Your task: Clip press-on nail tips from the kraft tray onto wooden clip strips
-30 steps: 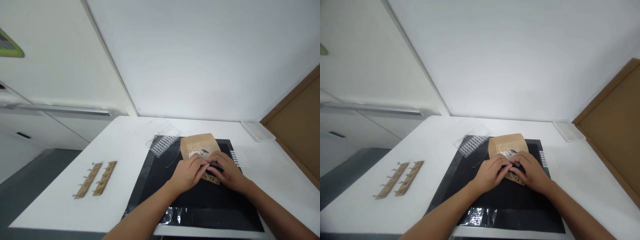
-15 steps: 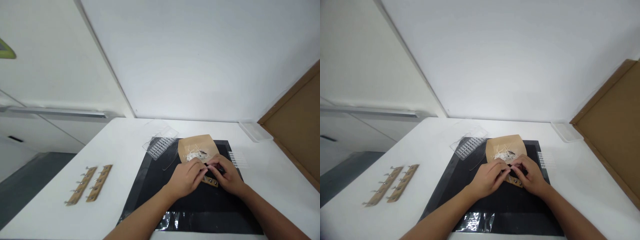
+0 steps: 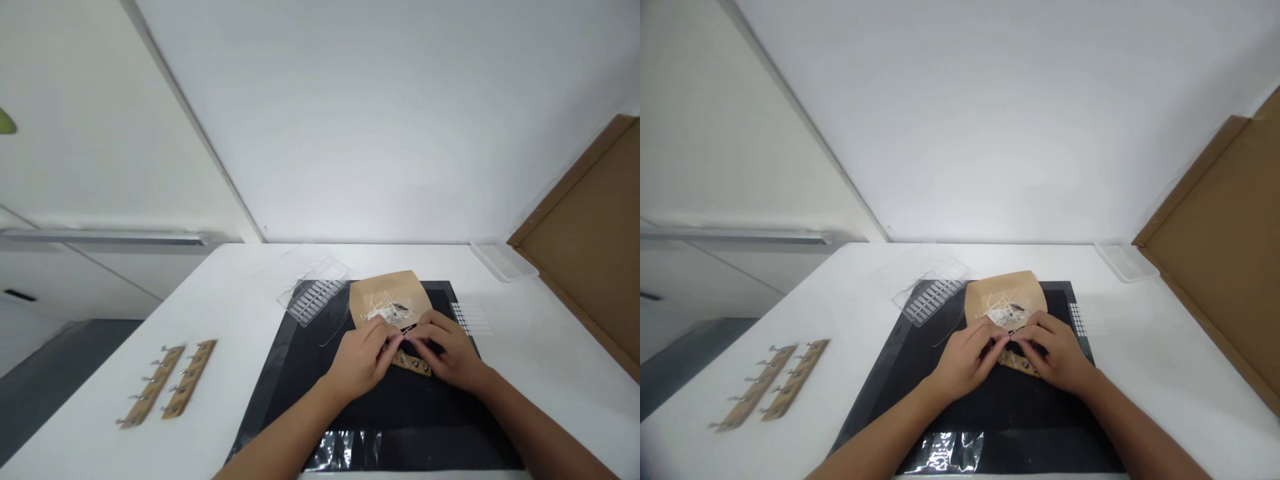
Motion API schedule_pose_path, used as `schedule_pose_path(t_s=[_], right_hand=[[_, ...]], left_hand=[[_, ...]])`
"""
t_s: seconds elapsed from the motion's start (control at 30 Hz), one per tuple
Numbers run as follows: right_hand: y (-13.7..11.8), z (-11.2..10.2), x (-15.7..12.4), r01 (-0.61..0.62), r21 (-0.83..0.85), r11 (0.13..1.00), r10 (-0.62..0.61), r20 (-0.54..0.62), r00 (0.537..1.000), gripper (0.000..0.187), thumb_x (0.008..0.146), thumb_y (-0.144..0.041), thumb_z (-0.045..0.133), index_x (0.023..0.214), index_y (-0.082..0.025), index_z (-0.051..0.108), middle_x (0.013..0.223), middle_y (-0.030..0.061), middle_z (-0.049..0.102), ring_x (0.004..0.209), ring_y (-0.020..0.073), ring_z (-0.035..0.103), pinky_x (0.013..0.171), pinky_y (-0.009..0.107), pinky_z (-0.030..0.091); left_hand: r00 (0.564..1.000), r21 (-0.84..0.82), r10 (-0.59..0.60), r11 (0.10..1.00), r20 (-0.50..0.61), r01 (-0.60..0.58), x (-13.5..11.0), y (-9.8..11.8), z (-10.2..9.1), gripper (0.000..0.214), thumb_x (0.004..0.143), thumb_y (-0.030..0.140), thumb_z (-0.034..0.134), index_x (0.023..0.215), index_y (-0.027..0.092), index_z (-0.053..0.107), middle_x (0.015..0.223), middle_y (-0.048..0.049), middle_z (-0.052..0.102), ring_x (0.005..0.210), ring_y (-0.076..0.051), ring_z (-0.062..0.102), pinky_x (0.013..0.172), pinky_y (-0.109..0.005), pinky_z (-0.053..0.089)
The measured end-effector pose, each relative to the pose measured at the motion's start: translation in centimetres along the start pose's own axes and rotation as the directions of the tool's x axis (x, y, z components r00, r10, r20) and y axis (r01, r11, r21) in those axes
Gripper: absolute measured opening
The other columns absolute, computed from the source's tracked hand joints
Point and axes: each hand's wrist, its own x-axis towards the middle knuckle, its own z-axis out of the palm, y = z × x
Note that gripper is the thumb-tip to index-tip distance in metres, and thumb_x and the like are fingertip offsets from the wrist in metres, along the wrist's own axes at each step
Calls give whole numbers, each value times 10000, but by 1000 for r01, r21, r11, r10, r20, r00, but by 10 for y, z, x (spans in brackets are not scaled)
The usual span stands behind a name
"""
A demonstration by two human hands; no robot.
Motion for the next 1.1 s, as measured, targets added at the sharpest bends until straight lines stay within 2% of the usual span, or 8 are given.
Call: schedule_pose_path(t_s=[0.13, 0.43, 0.67, 1.1], right_hand=[[-2, -3, 1, 6, -2, 1000, -6, 34, 999, 206, 983, -141, 618, 1126, -276, 680, 1008, 63, 673, 905, 208, 659, 762, 349, 571], [-5, 0, 6, -23, 6, 1000, 23, 41, 999, 126, 978, -159, 606, 1052, -252, 649, 862, 22, 610, 746, 175, 597, 674, 323, 497], [-5, 1, 8, -25, -2, 1000, 25, 40, 999, 108, 976, -169, 597, 1023, -245, 658, 844, 20, 611, 734, 175, 595, 655, 315, 486], [-8, -2, 11, -27, 7, 1000, 27, 35, 999, 141, 965, -141, 596, 1038, -248, 652, 875, 26, 630, 742, 180, 600, 659, 314, 472]], left_hand=[[1000, 0, -1, 1000, -4, 1, 1, 0, -1, 112, 1057, 224, 542, 1025, 183, 641, 903, -61, 688, 832, -167, 672, 717, -263, 553], [1000, -28, 20, 999, 9, -20, 1, -1, -1, 67, 1046, 191, 557, 1033, 187, 622, 902, -52, 681, 820, -160, 661, 705, -253, 541], [1000, -19, 31, 999, -3, -31, 3, -2, 0, 107, 1038, 190, 546, 983, 192, 638, 858, -45, 677, 770, -149, 662, 671, -236, 541], [998, -23, 63, 998, 24, -62, 5, -1, -4, 64, 1027, 165, 565, 1020, 204, 616, 840, -28, 661, 729, -139, 644, 630, -214, 503]])
